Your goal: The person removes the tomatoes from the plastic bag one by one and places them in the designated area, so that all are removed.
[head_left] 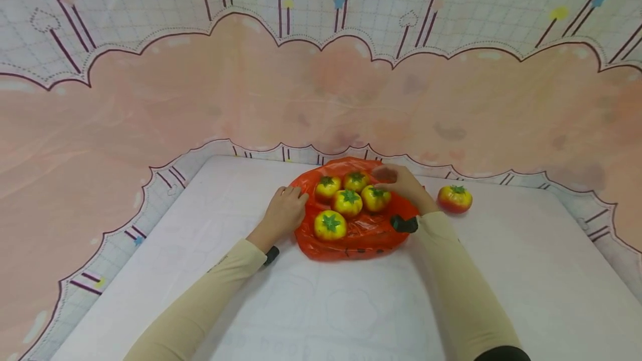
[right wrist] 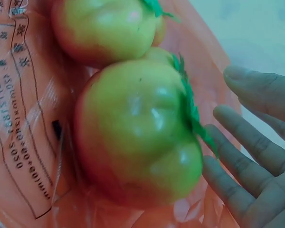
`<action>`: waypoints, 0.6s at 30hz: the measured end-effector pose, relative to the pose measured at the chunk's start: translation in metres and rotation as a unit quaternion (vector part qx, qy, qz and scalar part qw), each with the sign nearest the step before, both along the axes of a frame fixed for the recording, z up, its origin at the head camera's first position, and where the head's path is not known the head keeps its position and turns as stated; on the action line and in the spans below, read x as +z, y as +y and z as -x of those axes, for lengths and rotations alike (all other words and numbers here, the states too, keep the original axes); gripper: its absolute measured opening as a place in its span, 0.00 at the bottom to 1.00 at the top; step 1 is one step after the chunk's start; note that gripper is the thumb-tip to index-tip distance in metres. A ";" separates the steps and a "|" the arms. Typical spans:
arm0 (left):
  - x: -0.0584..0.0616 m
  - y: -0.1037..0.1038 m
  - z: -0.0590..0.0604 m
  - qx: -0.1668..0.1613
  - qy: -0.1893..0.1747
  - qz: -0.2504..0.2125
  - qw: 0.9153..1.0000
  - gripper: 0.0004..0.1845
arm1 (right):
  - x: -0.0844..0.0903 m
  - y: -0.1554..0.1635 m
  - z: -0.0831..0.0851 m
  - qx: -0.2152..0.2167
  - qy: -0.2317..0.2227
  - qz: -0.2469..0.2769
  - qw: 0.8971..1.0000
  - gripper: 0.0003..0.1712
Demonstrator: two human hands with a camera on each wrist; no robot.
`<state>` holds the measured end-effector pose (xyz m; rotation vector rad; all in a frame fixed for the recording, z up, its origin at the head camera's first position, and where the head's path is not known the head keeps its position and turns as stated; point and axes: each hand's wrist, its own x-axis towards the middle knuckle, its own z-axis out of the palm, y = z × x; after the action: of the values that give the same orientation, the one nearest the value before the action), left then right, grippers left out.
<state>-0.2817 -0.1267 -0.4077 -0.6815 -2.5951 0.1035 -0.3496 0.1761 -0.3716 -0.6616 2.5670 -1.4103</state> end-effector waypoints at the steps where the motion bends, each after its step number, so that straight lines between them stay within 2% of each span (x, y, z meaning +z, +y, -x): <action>1: 0.000 0.000 0.000 0.000 -0.002 0.000 1.000 0.08 | -0.002 0.002 0.000 -0.003 -0.002 0.001 1.000 0.25; 8: 0.001 0.000 0.000 0.002 -0.005 0.002 1.000 0.09 | -0.010 0.007 -0.002 0.000 -0.006 -0.007 1.000 0.26; 18: 0.001 0.000 -0.001 0.000 0.000 -0.003 1.000 0.08 | -0.020 0.010 -0.001 0.001 -0.054 -0.012 0.998 0.30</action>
<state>-0.2808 -0.1266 -0.4071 -0.6788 -2.5950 0.0948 -0.3484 0.1856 -0.3912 -0.5672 2.4957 -1.3726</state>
